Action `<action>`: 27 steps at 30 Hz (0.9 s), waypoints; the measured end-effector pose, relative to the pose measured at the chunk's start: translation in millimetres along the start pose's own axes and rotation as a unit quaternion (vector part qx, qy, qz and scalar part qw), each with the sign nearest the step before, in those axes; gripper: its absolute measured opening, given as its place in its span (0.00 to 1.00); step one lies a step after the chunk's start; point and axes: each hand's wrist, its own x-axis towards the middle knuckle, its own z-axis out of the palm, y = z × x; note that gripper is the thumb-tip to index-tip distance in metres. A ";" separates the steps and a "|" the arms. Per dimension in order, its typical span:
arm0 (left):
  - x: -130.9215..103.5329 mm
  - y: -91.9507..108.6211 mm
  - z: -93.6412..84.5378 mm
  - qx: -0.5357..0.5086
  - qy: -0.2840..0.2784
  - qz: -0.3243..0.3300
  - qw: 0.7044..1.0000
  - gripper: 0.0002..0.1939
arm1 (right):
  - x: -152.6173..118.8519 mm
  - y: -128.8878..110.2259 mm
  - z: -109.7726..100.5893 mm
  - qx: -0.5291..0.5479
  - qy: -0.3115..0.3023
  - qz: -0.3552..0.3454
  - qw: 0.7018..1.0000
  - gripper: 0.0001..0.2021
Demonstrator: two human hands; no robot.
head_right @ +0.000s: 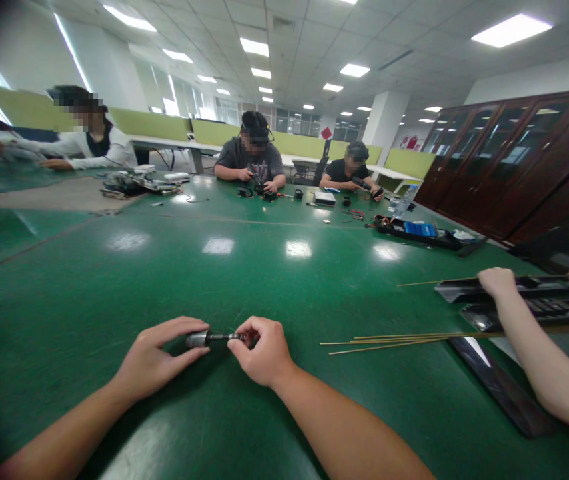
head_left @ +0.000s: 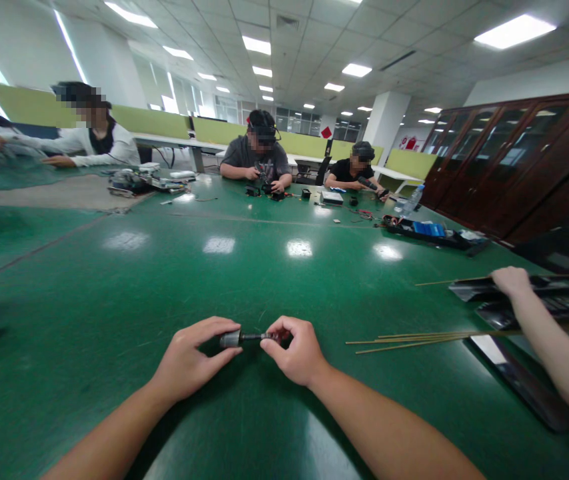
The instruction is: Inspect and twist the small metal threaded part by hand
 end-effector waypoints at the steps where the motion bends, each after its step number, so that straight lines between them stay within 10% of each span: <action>1: -0.1 -0.4 0.1 0.000 -0.001 -0.002 1.000 0.19 | 0.1 0.5 0.0 -0.002 0.000 0.000 1.000 0.03; 14: 0.7 -2.5 -1.3 -0.013 -0.002 -0.025 1.000 0.18 | 1.1 1.0 -0.7 0.022 0.012 0.015 1.000 0.05; 19: 4.0 -11.7 -0.8 -0.047 0.043 -0.124 0.990 0.21 | 10.2 13.5 -1.1 0.198 0.068 0.075 0.975 0.16; 27: 9.4 -25.8 -13.7 -0.354 0.160 -0.294 0.873 0.23 | 18.6 30.5 4.7 0.347 0.095 0.140 0.923 0.25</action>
